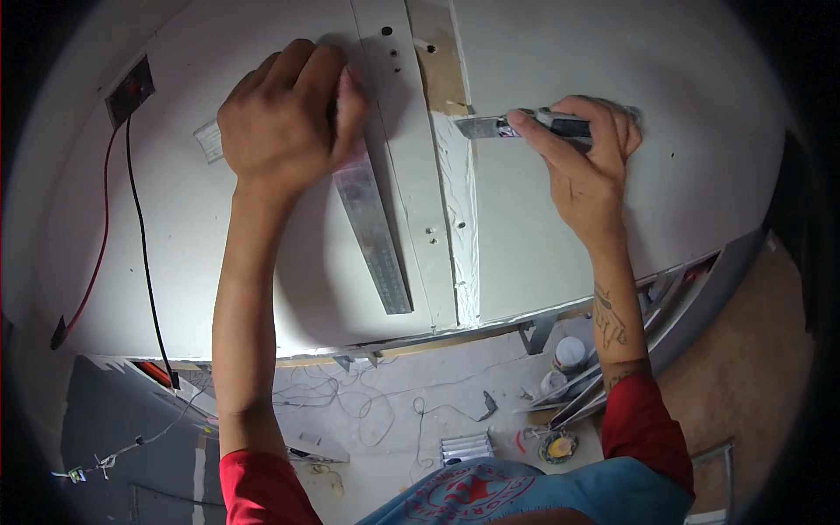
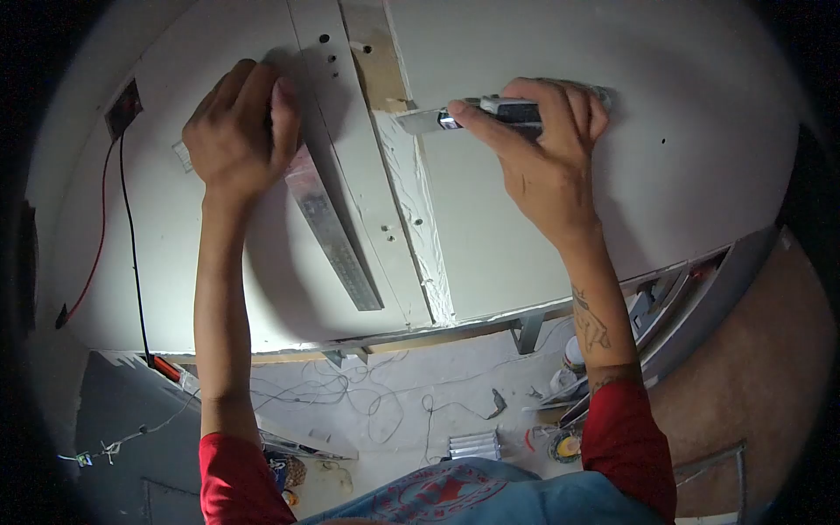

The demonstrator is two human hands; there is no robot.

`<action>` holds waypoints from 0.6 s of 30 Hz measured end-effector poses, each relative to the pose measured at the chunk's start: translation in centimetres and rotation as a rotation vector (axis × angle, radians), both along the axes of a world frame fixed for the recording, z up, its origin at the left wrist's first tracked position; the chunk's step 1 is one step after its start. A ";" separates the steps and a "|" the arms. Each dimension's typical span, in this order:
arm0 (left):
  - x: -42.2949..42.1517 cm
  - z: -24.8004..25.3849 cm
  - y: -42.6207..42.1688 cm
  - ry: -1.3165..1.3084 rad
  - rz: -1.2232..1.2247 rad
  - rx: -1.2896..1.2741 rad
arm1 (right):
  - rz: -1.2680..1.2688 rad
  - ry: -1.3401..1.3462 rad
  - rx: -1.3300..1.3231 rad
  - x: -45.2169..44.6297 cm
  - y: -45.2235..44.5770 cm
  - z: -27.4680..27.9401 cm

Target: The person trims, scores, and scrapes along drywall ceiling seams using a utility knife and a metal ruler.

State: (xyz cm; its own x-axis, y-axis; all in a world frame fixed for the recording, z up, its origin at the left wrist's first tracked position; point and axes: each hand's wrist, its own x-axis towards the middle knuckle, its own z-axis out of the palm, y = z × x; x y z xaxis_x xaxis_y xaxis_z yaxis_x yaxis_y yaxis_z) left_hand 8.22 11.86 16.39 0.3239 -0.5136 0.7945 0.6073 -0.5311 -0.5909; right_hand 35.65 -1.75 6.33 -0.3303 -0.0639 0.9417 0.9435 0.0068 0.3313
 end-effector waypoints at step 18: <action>0.0 -0.2 -0.3 -0.017 0.036 -0.048 | 0.025 0.084 0.254 -2.6 3.7 6.5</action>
